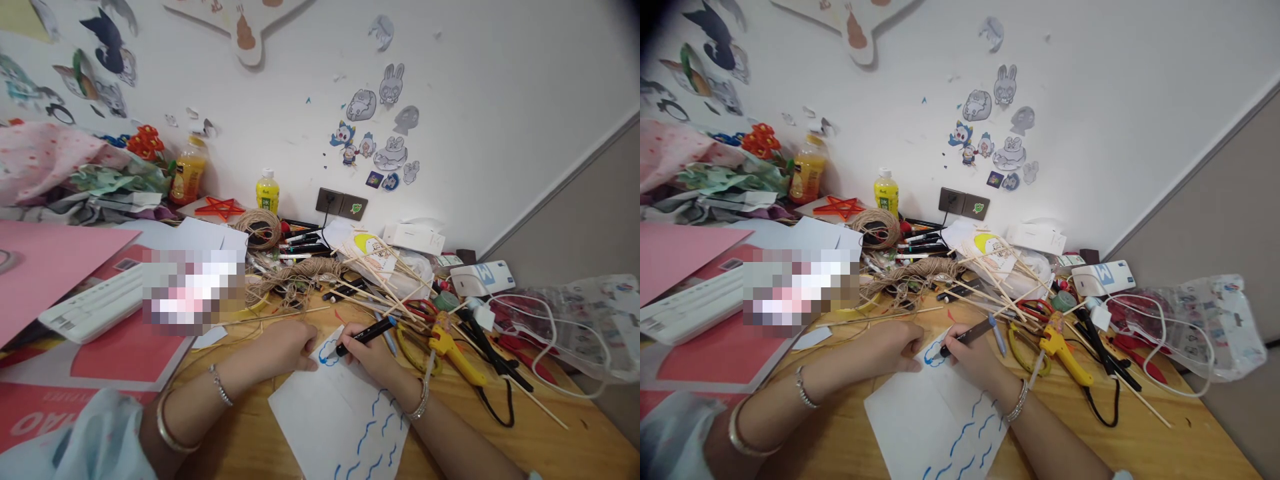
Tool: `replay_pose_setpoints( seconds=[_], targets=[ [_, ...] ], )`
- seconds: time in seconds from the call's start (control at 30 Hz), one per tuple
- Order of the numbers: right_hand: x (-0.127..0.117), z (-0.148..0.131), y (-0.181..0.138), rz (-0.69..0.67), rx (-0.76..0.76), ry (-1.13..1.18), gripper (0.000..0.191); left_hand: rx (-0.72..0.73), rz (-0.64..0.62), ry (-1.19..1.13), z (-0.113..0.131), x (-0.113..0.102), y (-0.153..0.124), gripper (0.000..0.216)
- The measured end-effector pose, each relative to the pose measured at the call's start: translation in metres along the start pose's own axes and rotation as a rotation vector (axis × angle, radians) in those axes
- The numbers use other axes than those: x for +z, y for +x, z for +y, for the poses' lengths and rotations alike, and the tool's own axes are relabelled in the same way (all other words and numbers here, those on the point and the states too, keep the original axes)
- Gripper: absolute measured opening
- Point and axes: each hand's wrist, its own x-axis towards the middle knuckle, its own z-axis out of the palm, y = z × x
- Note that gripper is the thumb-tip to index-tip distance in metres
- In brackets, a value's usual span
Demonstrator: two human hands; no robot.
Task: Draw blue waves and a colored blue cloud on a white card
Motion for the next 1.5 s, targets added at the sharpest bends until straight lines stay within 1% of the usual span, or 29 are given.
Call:
replay_pose_setpoints(
  seconds=[0.3, 0.43, 0.6, 0.83, 1.07, 1.3, 1.5],
  targets=[
    [0.000, 0.002, 0.000, 0.013, -0.019, 0.017, 0.017, -0.009, -0.022, 0.008, 0.003, -0.003, -0.001, 0.018],
    [0.000, 0.000, -0.001, 0.030, -0.030, 0.017, 0.013, -0.014, -0.036, 0.013, 0.004, -0.005, -0.002, 0.018],
    [0.001, -0.003, -0.002, -0.014, -0.017, -0.020, 0.012, -0.006, -0.030, 0.014, 0.004, -0.004, -0.002, 0.017],
    [0.000, -0.008, -0.003, -0.058, -0.042, -0.034, 0.013, -0.003, -0.017, 0.009, 0.003, -0.003, -0.002, 0.019],
    [0.001, -0.008, -0.003, -0.038, -0.044, -0.039, 0.016, 0.010, 0.002, 0.007, -0.001, 0.000, -0.001, 0.018],
    [0.001, -0.009, -0.003, -0.038, -0.058, -0.039, 0.016, 0.005, 0.002, 0.012, 0.002, -0.002, -0.003, 0.019],
    [0.001, -0.003, -0.002, -0.038, -0.032, -0.021, 0.017, 0.001, 0.002, 0.025, 0.001, -0.001, -0.002, 0.020]
  ],
)
